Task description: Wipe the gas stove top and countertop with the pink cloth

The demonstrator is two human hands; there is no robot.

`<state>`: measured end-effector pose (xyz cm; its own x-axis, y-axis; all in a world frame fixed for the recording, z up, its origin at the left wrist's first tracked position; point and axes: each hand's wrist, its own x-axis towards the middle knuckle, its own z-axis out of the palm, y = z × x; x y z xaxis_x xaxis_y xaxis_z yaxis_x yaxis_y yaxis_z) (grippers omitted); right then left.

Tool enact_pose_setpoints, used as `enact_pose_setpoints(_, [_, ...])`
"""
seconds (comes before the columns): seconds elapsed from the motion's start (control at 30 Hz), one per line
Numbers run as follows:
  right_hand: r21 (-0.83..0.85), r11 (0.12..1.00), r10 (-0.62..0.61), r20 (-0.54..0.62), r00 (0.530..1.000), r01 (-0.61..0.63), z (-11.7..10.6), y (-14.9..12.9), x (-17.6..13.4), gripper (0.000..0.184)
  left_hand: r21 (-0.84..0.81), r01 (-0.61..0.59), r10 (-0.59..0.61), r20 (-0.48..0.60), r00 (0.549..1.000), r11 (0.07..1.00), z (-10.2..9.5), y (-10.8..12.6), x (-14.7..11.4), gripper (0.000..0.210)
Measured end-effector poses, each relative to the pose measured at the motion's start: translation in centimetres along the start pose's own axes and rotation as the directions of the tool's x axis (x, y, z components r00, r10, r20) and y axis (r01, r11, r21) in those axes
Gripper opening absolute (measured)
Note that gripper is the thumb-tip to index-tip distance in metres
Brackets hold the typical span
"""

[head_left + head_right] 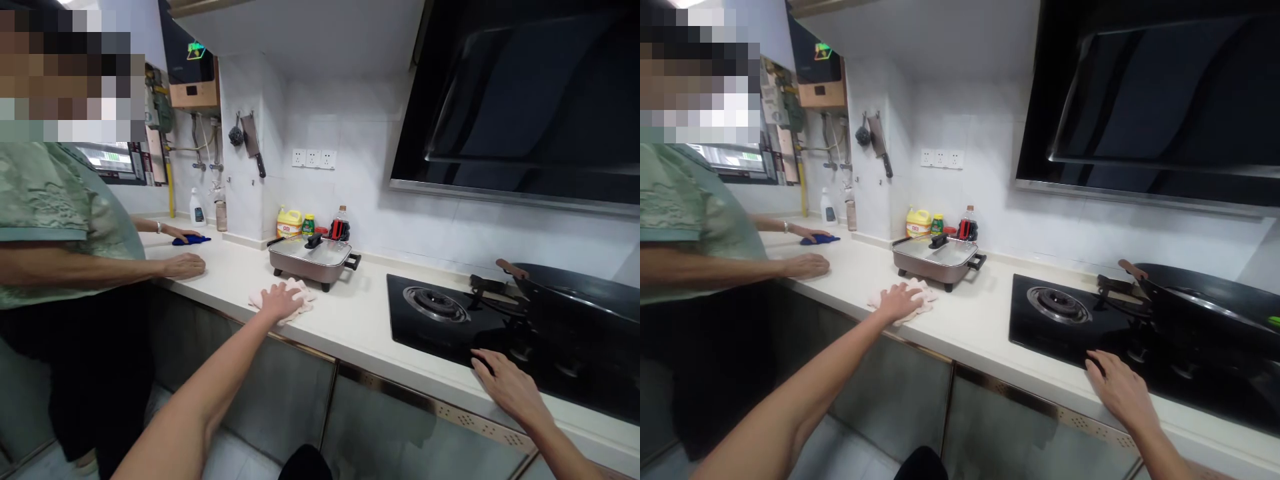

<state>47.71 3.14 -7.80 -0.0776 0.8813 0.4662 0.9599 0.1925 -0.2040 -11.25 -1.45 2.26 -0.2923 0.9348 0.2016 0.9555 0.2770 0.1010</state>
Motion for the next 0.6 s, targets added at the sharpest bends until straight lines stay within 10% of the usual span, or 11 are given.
enact_pose_setpoints(0.27, [-0.007, 1.000, -0.004, -0.033, 0.999, 0.004, 0.3, -0.6, -0.2, 0.061, 0.020, 0.169, -0.162, -0.187, 0.969, 0.985, -1.0, -2.5, -4.0, 0.054])
enact_pose_setpoints(0.6, [0.011, 0.991, 0.131, -0.126, 0.983, -0.131, -0.2, -1.5, -2.0, 0.062, -0.094, -0.306, 0.263, -0.316, 0.912, 0.947, 5.2, 14.0, -11.1, 0.054])
